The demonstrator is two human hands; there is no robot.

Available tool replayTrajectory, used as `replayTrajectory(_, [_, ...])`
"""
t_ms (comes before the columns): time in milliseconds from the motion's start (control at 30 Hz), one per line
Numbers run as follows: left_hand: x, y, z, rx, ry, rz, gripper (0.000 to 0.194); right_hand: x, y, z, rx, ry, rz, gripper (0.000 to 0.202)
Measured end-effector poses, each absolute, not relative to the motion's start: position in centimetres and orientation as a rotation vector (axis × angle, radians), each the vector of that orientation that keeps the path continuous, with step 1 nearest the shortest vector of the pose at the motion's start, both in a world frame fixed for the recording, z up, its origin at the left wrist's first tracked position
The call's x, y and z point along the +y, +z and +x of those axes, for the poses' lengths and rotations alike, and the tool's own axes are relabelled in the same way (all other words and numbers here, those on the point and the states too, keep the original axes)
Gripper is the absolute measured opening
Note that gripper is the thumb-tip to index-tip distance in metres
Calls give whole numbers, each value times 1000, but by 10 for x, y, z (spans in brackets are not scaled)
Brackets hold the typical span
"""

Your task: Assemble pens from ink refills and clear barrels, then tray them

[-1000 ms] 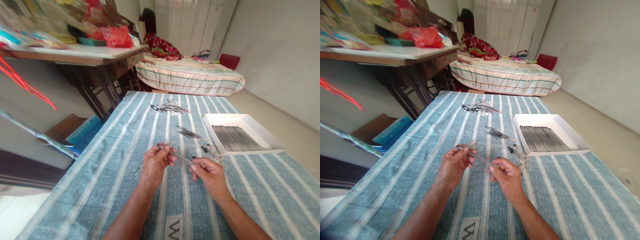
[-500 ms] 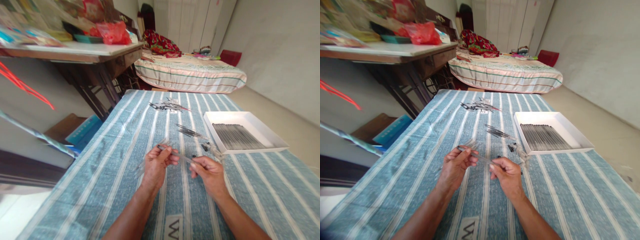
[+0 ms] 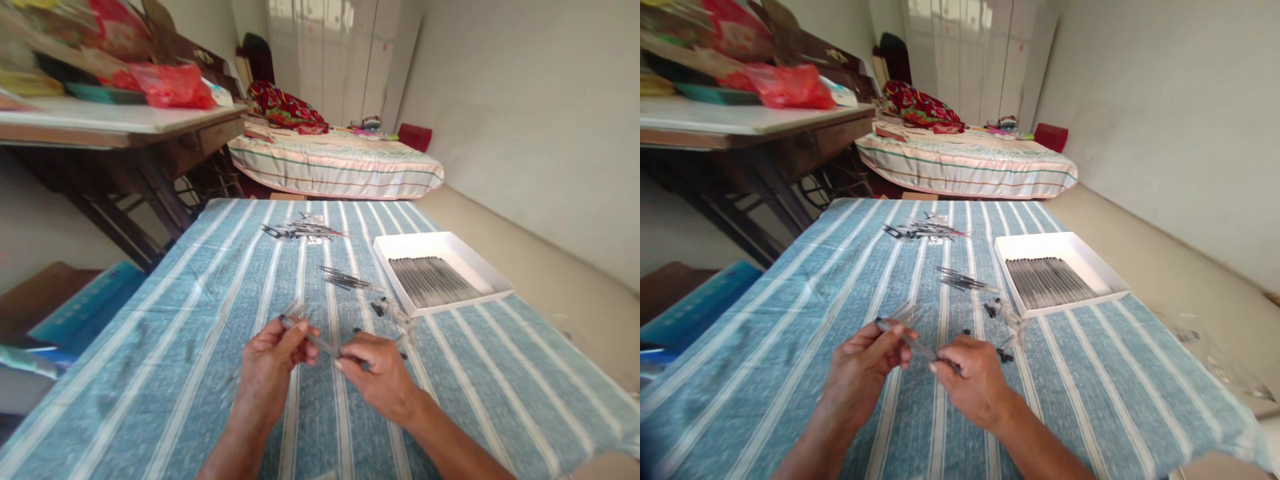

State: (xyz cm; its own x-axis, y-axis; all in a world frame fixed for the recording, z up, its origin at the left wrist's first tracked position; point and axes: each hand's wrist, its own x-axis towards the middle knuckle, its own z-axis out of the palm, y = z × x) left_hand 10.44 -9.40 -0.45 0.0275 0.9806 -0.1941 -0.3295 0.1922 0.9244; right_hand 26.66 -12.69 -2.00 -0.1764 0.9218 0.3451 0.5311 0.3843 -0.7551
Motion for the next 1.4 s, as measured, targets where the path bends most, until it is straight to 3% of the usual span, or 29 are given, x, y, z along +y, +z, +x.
replayTrajectory(300, [-99,-2,113,1157,1095,953,22,-119,-7,301,-1901,412,-1458,18])
replayTrajectory(633, [-94,-10,114,1344,933,1233,17,-61,-7,443,-1358,206,-2386,27])
replayTrajectory(1400, [-89,-29,110,1330,805,1371,16,-47,-7,447,-1512,169,-2539,28])
